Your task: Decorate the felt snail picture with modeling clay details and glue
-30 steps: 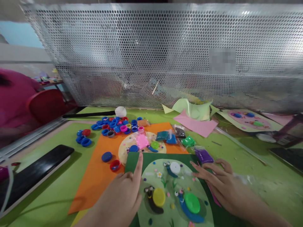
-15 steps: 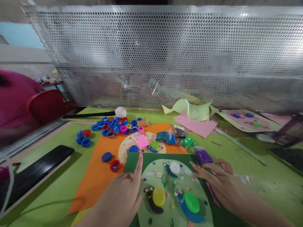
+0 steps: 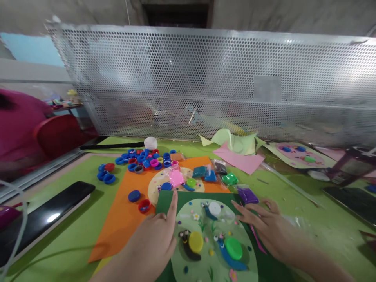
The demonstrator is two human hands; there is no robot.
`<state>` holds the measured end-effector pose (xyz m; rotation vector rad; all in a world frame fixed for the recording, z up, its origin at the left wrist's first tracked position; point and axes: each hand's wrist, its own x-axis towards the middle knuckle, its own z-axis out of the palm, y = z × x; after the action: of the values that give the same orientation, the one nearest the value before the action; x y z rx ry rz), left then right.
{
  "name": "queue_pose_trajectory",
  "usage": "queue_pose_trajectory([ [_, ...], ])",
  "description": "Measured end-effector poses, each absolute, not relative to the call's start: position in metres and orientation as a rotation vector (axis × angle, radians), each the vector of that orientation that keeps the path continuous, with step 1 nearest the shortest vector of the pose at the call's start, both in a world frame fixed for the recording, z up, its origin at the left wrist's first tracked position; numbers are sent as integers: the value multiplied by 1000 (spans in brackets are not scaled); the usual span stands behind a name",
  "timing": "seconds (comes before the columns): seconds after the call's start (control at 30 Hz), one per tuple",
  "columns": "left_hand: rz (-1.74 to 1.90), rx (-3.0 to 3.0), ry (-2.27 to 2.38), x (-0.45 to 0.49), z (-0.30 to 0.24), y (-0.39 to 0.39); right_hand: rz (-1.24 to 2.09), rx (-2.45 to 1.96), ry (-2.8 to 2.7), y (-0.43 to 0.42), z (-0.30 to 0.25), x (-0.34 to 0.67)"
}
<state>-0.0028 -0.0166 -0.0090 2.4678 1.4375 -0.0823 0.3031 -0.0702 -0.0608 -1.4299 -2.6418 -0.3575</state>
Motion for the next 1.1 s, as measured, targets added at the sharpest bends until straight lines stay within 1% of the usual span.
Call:
queue_pose_trajectory([
  [0.13, -171, 2504, 1431, -2, -6, -18, -246, -1537, -2564, -69, -56, 309],
  [0.27, -206, 2541, 1420, -4, -3, -21, -260, -1720, -2282, -66, -51, 322],
  [0.53, -73, 2663, 1336, -11, -4, -7, -286, -2051, -2113, -62, -58, 316],
  [0.8, 134, 2697, 1400, -18, 0, 17, -272, -2289, -1975, -76, -54, 330],
  [0.93, 310, 2670, 1336, -19, -5, 30, -209, -2264, -1954, -76, -49, 323],
  [1.1, 559, 2630, 1143, -17, -16, 27, -103, -2039, -1859, -64, -24, 313],
])
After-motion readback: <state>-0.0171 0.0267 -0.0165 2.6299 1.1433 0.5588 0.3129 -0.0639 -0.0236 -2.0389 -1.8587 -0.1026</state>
